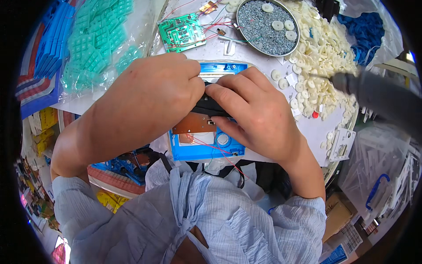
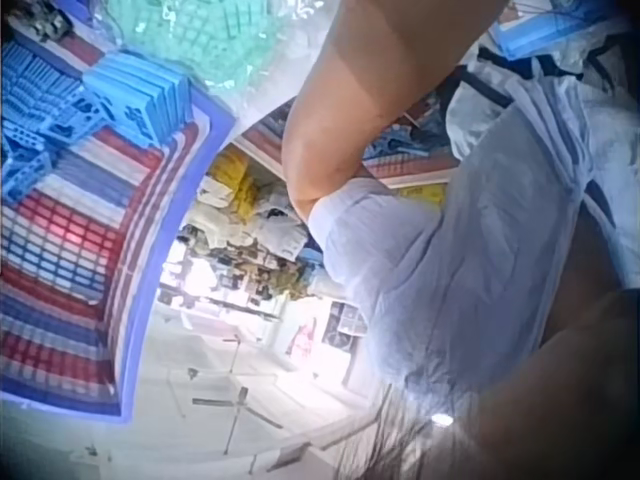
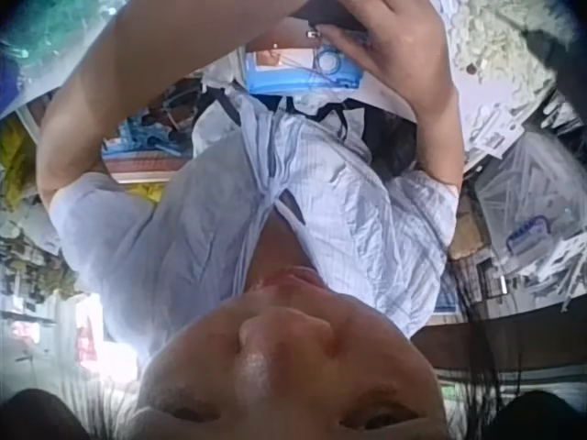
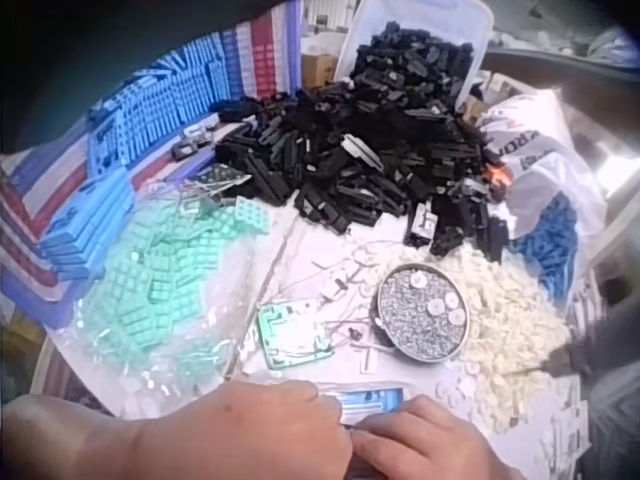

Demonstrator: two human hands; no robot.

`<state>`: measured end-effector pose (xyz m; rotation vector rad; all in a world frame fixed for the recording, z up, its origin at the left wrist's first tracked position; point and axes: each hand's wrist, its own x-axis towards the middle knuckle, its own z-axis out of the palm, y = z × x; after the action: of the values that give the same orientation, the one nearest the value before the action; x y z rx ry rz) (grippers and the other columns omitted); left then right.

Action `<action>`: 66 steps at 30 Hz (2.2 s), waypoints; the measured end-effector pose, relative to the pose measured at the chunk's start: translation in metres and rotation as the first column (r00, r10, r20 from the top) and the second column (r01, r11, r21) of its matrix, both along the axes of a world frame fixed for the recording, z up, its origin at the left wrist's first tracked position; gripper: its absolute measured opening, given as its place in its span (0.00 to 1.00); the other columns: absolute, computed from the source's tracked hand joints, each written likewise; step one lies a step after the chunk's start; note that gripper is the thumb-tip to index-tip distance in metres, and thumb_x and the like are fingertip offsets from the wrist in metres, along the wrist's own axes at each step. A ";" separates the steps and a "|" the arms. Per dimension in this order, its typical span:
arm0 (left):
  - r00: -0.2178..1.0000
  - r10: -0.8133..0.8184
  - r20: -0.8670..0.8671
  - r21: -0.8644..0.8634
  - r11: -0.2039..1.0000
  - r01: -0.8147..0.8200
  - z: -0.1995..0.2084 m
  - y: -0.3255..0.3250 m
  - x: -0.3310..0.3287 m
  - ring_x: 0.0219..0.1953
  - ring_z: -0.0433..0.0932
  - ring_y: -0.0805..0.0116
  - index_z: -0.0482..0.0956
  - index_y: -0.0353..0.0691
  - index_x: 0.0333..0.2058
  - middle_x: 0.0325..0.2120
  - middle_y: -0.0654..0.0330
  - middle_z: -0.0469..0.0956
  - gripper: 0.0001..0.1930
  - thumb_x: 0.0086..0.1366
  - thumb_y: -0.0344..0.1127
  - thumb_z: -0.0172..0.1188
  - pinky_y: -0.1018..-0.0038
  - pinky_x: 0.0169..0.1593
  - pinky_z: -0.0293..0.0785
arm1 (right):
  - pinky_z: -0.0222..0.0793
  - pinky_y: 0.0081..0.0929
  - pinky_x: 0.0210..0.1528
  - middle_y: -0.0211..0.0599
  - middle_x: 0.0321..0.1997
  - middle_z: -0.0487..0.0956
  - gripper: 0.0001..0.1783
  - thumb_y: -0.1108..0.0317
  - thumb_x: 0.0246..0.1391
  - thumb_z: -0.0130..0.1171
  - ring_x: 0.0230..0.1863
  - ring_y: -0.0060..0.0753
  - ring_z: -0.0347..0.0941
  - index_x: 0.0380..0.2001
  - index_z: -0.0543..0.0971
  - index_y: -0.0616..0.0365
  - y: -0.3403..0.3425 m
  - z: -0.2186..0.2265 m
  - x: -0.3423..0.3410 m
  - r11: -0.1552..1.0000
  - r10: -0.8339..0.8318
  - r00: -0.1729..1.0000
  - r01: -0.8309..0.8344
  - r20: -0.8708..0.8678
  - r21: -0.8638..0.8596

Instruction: Assembling a blue toy electronic device by placing internal components and using an electric screwdriver to secure parts.

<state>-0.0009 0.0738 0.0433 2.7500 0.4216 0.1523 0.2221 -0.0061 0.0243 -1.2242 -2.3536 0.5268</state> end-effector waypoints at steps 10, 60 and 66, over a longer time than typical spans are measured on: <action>0.977 0.157 0.144 -0.217 0.968 -0.123 -0.016 -0.001 -0.013 0.35 0.78 0.51 0.80 0.35 0.31 0.30 0.54 0.76 0.04 0.59 0.28 0.59 0.60 0.39 0.74 | 0.79 0.33 0.36 0.35 0.43 0.77 0.25 0.70 0.43 0.68 0.43 0.42 0.74 0.49 0.79 0.54 -0.003 0.010 -0.011 0.998 -0.050 0.982 0.057 0.181 -0.036; 0.982 0.186 -0.019 -0.601 0.783 -0.160 -0.029 0.033 0.012 0.19 0.75 0.56 0.78 0.29 0.25 0.16 0.50 0.75 0.08 0.58 0.29 0.61 0.64 0.28 0.71 | 0.79 0.36 0.41 0.47 0.48 0.80 0.34 0.77 0.41 0.71 0.44 0.49 0.78 0.55 0.74 0.66 -0.017 0.014 -0.025 0.992 -0.094 0.972 0.110 0.216 -0.062; 0.981 0.190 -0.025 -0.646 0.746 -0.161 -0.031 0.033 0.011 0.18 0.74 0.62 0.78 0.30 0.25 0.15 0.52 0.75 0.09 0.59 0.30 0.62 0.66 0.28 0.70 | 0.79 0.37 0.42 0.48 0.49 0.80 0.38 0.79 0.41 0.73 0.44 0.49 0.79 0.59 0.72 0.66 -0.025 -0.002 -0.019 0.986 -0.150 0.987 0.154 0.061 -0.057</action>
<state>0.0100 0.1065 0.0122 2.0140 0.5938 0.0880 0.2036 -0.0315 0.0222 -1.4510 -2.2807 0.5241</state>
